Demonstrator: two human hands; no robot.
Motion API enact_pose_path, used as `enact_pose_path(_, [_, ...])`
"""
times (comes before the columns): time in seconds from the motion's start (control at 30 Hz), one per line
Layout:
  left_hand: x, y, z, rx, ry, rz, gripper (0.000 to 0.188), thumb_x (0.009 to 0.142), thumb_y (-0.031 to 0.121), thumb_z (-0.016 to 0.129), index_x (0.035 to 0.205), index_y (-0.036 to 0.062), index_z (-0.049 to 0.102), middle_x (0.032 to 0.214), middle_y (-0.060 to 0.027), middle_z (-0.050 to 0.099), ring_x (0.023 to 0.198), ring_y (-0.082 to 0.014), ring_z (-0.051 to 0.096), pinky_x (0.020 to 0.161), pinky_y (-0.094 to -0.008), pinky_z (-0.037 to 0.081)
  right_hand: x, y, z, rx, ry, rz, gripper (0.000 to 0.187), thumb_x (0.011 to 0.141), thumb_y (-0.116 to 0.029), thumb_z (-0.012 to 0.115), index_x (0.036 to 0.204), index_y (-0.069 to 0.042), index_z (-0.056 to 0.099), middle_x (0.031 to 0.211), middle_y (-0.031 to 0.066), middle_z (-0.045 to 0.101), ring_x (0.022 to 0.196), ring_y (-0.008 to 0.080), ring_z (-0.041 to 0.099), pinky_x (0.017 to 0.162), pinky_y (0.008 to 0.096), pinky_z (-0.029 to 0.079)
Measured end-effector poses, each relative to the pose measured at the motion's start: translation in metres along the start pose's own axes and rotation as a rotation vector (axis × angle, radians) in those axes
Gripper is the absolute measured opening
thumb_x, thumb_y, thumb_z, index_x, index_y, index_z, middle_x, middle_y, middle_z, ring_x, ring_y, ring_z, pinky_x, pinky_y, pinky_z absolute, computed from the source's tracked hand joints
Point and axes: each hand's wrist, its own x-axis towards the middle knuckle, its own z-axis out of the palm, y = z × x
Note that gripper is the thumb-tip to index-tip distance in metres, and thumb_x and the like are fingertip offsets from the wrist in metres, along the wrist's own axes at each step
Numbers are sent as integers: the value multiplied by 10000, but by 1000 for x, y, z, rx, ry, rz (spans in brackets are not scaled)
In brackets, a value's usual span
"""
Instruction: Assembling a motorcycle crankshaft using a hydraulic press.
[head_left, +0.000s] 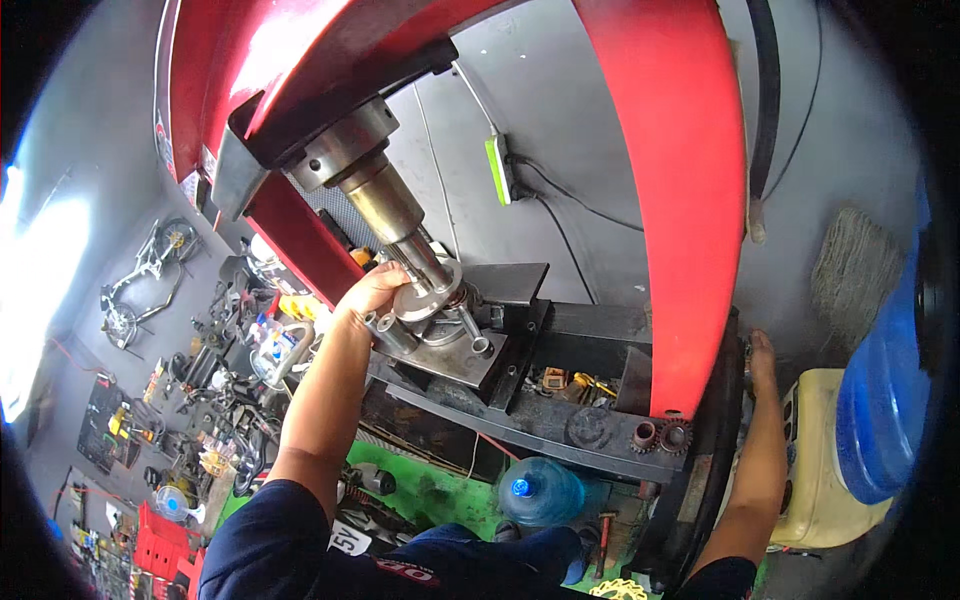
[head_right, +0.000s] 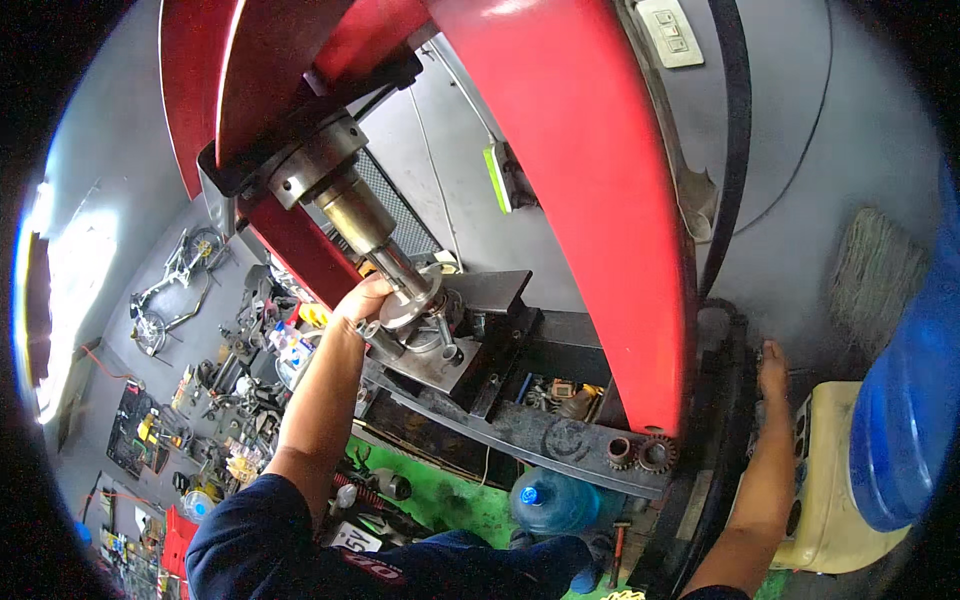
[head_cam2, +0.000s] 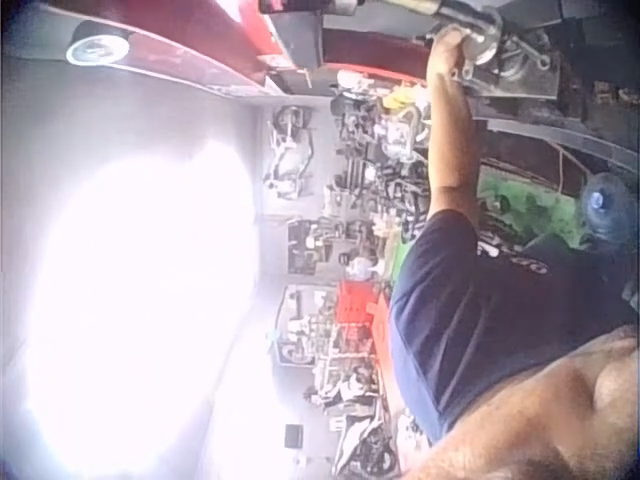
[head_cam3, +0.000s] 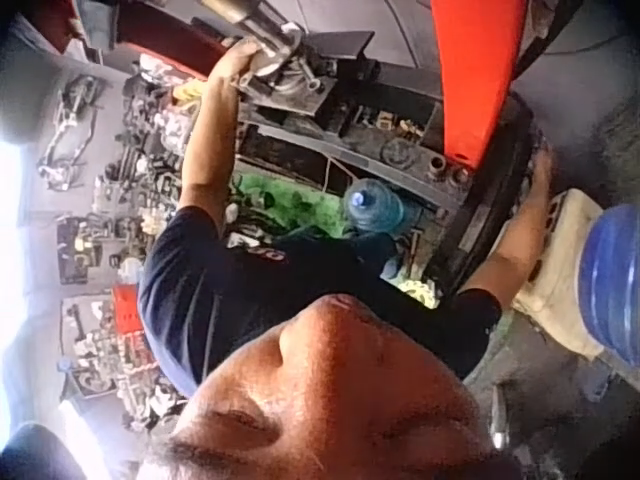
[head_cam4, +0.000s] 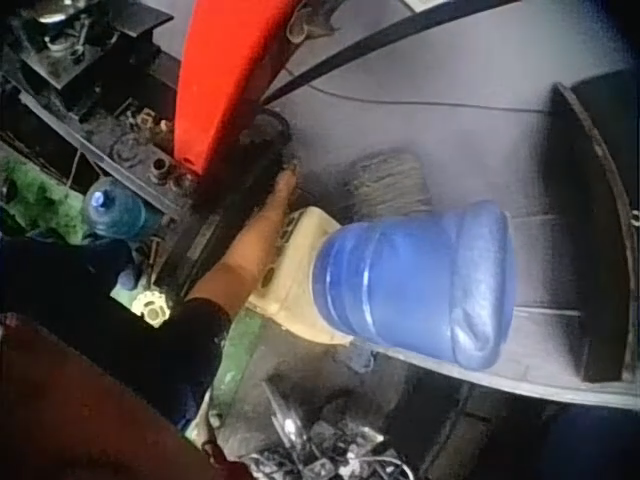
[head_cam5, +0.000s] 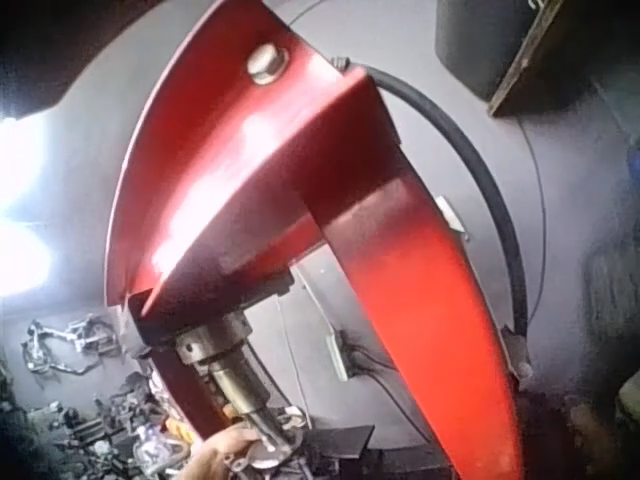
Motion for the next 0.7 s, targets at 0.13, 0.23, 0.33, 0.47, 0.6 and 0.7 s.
enact_pose_path(0.13, [0, 0, -2, 39, 16, 12, 589, 865, 165, 795, 1353, -69, 562, 1246, -203, 689, 1101, -291, 702, 1011, -412, 562, -4, -10, -2, -135, -3, -140, 623, 1064, -554, 459, 1373, -34, 610, 983, 97, 656, 730, 211, 578, 720, 377, 500])
enact_pose_path(0.23, [0, 2, -1, 48, 55, 12, 565, 865, 141, 786, 1341, -74, 568, 1242, -212, 689, 1085, -299, 709, 993, -413, 575, -9, -21, -11, -250, 108, -101, 580, 1035, -562, 491, 1013, -17, 687, 911, 88, 639, 815, 206, 613, 660, 350, 472])
enact_pose_path(0.33, [-2, 3, 3, 130, 44, -5, 430, 915, 151, 723, 1301, -14, 628, 1236, -133, 710, 1101, -236, 694, 1025, -366, 531, -10, -24, -20, -96, 28, 328, 672, 975, -679, 506, 885, -25, 636, 769, 54, 549, 609, 185, 518, 508, 345, 392])
enact_pose_path(0.47, [-3, 2, 13, 17, 57, 18, 481, 880, 128, 761, 1303, -44, 611, 1231, -176, 701, 1088, -268, 704, 1000, -401, 561, -1, -4, -18, 3, -8, 251, 922, 899, -822, 478, 1369, -39, 601, 971, 129, 573, 734, 202, 545, 638, 372, 476])
enact_pose_path(0.6, [-3, 2, 21, -14, 57, 62, 521, 842, 88, 788, 1300, -74, 601, 1217, -216, 700, 1067, -305, 718, 978, -430, 588, 19, 27, 1, -444, 145, -190, 721, 1043, -595, 417, 1456, -12, 513, 1300, 227, 616, 1148, 366, 625, 968, 480, 500])
enact_pose_path(0.7, [-2, 4, 24, -11, 114, 12, 527, 835, 82, 794, 1301, -76, 602, 1212, -213, 703, 1064, -303, 720, 974, -425, 591, 32, 36, 11, -486, 170, -295, 621, 1049, -454, 397, 1328, 67, 590, 1240, 326, 646, 1197, 483, 588, 1032, 513, 420])
